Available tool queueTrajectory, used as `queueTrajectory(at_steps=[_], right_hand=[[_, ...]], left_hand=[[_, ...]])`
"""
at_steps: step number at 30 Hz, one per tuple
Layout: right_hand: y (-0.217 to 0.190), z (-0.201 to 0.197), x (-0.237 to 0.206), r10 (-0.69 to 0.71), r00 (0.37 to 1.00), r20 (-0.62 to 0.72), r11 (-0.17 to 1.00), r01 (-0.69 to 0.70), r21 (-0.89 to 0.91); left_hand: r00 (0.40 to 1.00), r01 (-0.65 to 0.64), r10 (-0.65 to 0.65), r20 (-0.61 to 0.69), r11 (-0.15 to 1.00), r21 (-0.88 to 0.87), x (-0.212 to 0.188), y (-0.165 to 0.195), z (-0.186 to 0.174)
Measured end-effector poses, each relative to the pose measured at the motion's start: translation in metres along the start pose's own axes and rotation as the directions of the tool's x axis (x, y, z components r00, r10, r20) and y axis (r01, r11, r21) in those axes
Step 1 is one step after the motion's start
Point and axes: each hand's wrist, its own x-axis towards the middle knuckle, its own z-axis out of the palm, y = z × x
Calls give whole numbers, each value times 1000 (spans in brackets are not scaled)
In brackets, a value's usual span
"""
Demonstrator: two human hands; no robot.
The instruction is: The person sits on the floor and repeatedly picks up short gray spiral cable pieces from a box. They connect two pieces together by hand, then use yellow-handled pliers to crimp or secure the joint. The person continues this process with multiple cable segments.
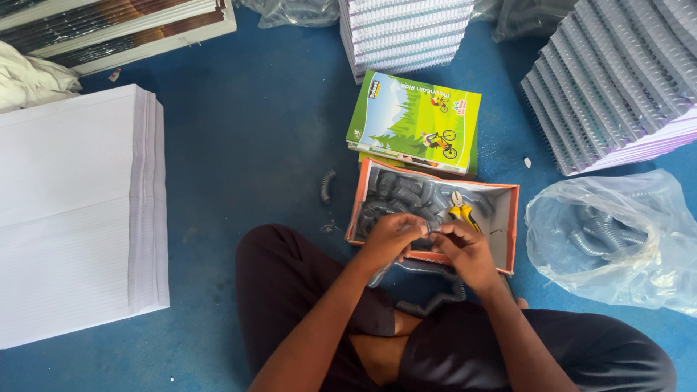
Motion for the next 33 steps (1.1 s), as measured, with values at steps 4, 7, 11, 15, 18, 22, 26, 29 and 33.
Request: queueTrajectory(at_steps=[4,7,11,15,18,22,26,29,33], right_hand=[[-3,4,-3,-82,995,65,996,79,39],[-4,2,-2,-105,993,48,994,106,-27],[-4,0,0,-55,998,-13,995,53,-85],[-2,-4,2,17,998,-66,1000,-16,6],[-1,-6,2,56,995,-82,998,-56,8],[0,-7,2,15,999,-51,1000,-15,7],[0,-5,1,43,998,-46,998,-45,-42],[1,-2,0,-59,998,19,998,59,-15],[1,1,0,-107,993,46,994,108,-28]], left_hand=[[999,-29,30,-16,999,28,-4,1,4],[999,-48,48,-8,998,37,-5,6,6],[999,-45,46,-17,997,60,-6,9,5],[999,-44,44,-3,999,-3,-6,9,3],[1000,-28,28,6,1000,7,-4,7,1],[1000,-10,10,22,1000,-8,-2,7,-2],[1000,-3,3,-1,1000,9,-3,7,1],[1000,-7,8,-24,1000,14,-4,7,4],[1000,-19,20,-20,999,46,-6,8,5]])
